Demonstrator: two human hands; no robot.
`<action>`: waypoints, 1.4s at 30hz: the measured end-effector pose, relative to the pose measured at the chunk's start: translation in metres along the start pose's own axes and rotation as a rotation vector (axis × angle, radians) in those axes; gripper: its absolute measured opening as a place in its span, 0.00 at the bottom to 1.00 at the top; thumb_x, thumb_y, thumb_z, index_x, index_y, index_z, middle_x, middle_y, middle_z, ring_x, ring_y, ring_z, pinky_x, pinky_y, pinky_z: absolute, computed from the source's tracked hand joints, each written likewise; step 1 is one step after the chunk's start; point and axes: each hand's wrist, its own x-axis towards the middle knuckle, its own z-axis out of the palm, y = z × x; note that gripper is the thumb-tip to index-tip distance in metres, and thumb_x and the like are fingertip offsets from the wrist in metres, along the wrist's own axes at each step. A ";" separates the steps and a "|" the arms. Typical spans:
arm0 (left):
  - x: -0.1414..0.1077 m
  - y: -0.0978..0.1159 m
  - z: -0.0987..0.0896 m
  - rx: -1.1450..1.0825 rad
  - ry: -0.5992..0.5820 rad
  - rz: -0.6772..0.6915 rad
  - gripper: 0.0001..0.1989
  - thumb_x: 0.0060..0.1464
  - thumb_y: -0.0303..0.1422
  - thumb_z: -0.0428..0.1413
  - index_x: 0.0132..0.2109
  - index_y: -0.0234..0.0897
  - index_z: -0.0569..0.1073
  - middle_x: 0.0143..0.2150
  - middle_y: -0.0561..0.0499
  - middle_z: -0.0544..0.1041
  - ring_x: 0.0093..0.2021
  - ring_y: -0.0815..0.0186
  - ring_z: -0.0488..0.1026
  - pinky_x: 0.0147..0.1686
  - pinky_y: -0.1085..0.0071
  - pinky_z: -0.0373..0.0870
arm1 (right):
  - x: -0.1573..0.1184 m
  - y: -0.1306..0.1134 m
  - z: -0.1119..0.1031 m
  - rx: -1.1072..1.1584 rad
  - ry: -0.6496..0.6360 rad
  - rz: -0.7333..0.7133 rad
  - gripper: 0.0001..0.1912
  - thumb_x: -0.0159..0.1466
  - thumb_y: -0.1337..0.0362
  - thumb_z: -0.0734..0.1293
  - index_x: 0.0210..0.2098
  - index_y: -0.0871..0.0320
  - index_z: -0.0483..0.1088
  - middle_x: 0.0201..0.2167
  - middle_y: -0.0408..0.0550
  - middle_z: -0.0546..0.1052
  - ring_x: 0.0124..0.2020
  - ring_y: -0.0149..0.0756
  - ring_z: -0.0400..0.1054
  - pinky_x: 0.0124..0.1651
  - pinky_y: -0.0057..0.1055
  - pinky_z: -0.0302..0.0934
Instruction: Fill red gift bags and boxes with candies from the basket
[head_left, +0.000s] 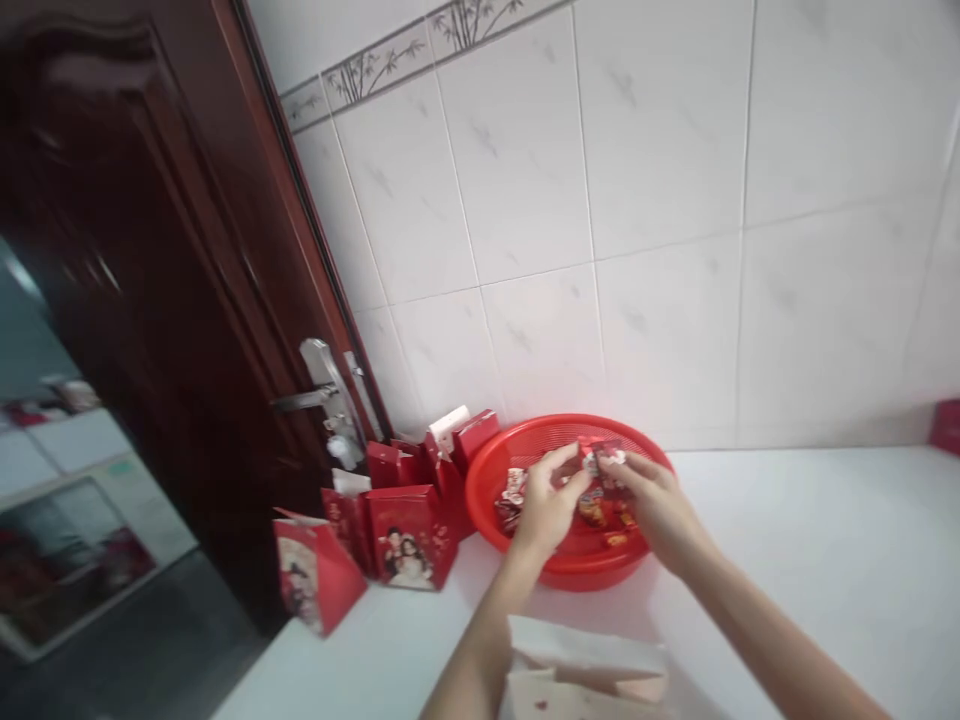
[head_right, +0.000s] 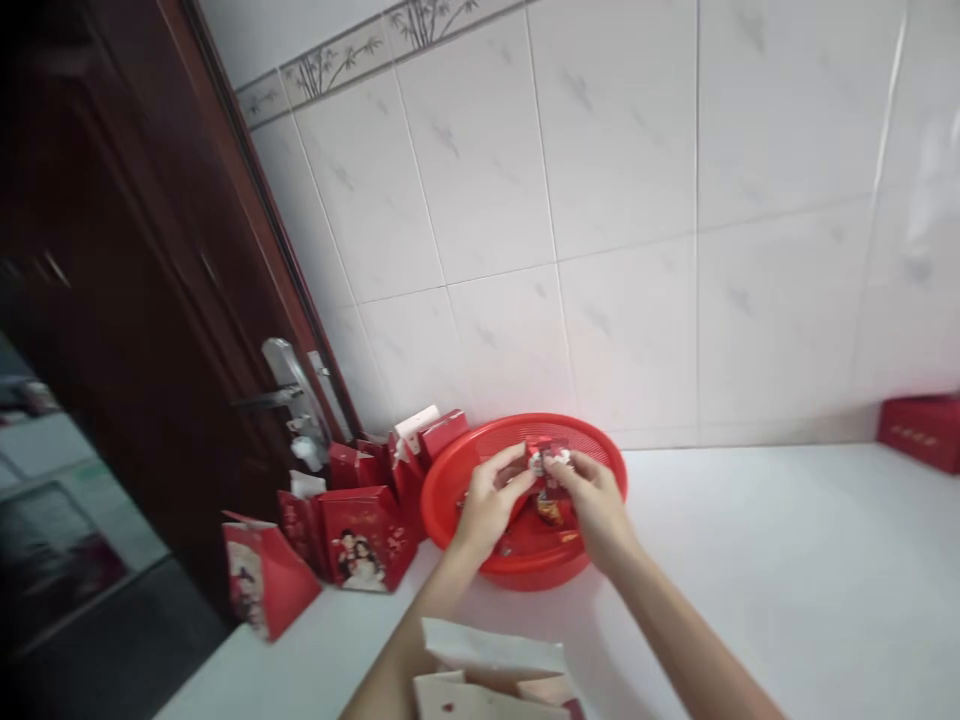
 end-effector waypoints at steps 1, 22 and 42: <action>0.000 0.000 0.000 0.017 -0.008 0.004 0.16 0.51 0.32 0.62 0.48 0.36 0.80 0.50 0.42 0.81 0.51 0.53 0.78 0.53 0.57 0.74 | 0.000 0.001 0.000 0.012 -0.001 0.002 0.22 0.43 0.51 0.81 0.31 0.58 0.79 0.26 0.47 0.78 0.31 0.41 0.72 0.37 0.36 0.66; 0.008 -0.002 -0.011 0.091 0.069 -0.128 0.14 0.54 0.30 0.58 0.48 0.36 0.78 0.49 0.44 0.81 0.52 0.57 0.77 0.53 0.60 0.73 | 0.000 -0.003 0.003 0.155 0.102 -0.015 0.14 0.45 0.59 0.78 0.23 0.55 0.71 0.27 0.43 0.77 0.36 0.40 0.73 0.39 0.35 0.73; 0.062 -0.031 -0.065 1.189 -0.240 -0.665 0.18 0.42 0.40 0.67 0.41 0.36 0.80 0.43 0.35 0.83 0.40 0.45 0.81 0.38 0.58 0.75 | 0.001 -0.001 0.004 0.107 0.095 -0.024 0.11 0.45 0.60 0.77 0.24 0.55 0.73 0.25 0.42 0.78 0.32 0.37 0.73 0.38 0.34 0.71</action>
